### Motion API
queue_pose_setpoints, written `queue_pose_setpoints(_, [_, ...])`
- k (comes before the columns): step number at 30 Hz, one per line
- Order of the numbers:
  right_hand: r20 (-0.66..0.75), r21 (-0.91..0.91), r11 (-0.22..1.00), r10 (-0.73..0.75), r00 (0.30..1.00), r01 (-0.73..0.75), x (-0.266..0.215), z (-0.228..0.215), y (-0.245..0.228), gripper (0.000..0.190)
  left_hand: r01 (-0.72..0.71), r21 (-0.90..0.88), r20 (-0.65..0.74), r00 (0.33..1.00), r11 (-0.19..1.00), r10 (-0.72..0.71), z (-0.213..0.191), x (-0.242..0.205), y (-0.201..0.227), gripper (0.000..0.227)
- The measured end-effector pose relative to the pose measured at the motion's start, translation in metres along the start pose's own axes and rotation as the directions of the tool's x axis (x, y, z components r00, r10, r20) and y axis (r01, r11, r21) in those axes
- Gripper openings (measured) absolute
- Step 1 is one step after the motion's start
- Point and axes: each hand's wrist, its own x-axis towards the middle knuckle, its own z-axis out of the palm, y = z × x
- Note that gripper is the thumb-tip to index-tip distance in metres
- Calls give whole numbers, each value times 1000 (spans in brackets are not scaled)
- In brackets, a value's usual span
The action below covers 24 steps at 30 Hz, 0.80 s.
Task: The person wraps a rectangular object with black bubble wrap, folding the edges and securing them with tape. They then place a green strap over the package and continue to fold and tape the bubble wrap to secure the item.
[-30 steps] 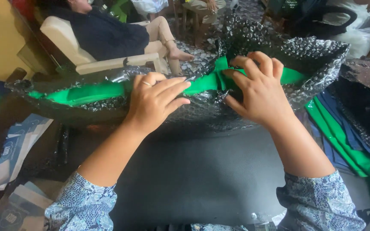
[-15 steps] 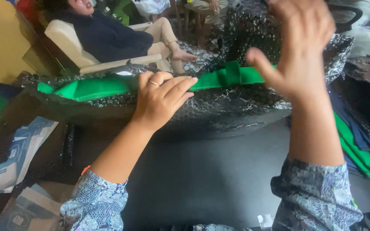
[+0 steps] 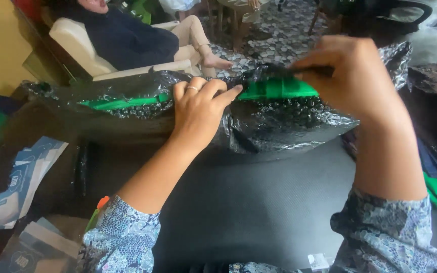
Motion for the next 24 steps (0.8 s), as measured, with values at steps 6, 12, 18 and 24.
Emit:
queue_pose_setpoints(6, [51,-59,996,-60,997,63,-26,44,-7,33,-21,-11,-51,999,1000,21,8,0,-4,14])
queue_pose_setpoints(12, [-19,-206,960,-199,980,191,-43,71,-9,36,-138,11,-82,987,990,138,6,-3,-12,18])
queue_pose_setpoints(18, [-180,-419,893,-258,949,164,-50,102,0,32,-222,-62,-46,975,973,219,0,-9,-14,41])
queue_pose_setpoints(24, [-144,-359,918,-232,962,168,-47,93,-12,38,-212,-103,164,960,972,227,-23,1,-7,36])
